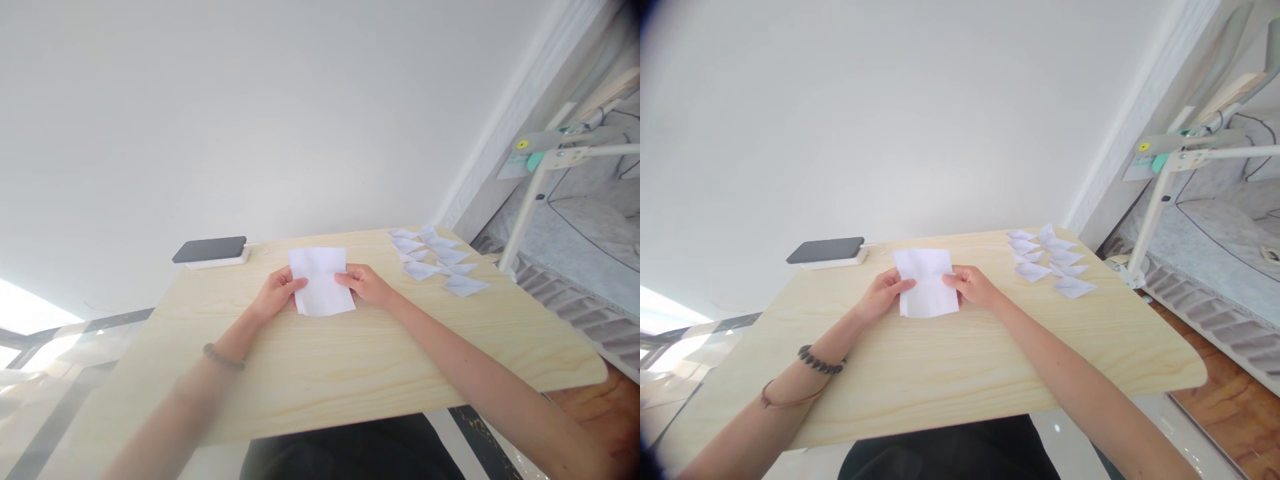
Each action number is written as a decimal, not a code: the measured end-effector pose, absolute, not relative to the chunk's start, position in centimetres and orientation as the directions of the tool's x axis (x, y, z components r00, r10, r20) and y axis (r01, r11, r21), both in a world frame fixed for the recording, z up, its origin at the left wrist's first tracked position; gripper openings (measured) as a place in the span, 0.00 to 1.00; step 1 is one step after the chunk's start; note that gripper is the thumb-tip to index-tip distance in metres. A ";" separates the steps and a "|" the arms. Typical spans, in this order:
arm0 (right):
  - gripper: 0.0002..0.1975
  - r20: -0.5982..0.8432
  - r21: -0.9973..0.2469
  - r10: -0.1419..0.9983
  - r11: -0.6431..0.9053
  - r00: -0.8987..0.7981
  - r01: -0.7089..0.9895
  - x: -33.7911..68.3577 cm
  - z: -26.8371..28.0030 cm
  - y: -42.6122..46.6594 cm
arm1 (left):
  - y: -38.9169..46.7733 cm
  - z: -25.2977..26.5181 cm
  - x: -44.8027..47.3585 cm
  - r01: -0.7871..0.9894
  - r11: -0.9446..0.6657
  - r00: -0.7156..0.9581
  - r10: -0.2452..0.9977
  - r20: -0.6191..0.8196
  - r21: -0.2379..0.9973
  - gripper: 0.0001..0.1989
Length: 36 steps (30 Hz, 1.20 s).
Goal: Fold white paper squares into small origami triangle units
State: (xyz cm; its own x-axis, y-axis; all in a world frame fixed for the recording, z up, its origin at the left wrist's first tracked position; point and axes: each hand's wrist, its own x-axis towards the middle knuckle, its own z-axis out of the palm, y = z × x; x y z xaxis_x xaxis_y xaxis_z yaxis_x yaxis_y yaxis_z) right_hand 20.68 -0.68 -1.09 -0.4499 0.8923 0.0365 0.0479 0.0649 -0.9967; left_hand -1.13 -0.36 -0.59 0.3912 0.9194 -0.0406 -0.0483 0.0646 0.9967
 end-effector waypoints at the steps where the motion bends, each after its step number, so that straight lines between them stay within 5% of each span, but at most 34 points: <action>1: 0.14 0.029 -0.998 0.889 0.052 -0.456 0.039 20.6 -1.1 -0.8 | -0.5 -0.6 -1.2 -0.076 0.081 0.379 0.924 -0.047 0.994 0.14; 8: 0.16 0.015 -0.994 0.907 -0.030 -0.422 -0.101 19.7 -0.8 -1.9 | -1.0 0.0 -1.3 -0.173 0.169 0.355 0.930 -0.098 0.970 0.16; 13: 0.20 0.036 -0.994 0.907 -0.011 -0.421 -0.109 19.4 -0.6 -1.8 | -1.2 0.1 -1.1 -0.121 0.127 0.421 0.905 -0.065 0.985 0.20; 19: 0.17 0.001 -0.994 0.895 -0.048 -0.446 -0.097 20.0 -1.2 -1.2 | -1.2 -0.1 -0.4 -0.162 0.126 0.314 0.947 -0.070 0.979 0.15; 25: 0.16 0.117 -0.989 0.934 0.141 -0.337 0.048 20.0 -1.4 -1.4 | -0.8 0.8 -0.6 -0.209 0.345 0.476 0.853 -0.213 0.915 0.30; 29: 0.18 0.194 -0.949 0.934 0.256 -0.299 0.185 19.8 -1.1 -1.9 | -0.9 0.3 -0.5 -0.085 0.226 0.413 0.894 -0.172 0.970 0.22; 36: 0.21 0.144 -0.975 0.944 0.186 -0.296 0.119 20.0 -0.5 -1.8 | -0.9 -0.5 -0.3 -0.090 0.122 0.313 0.946 -0.088 0.988 0.21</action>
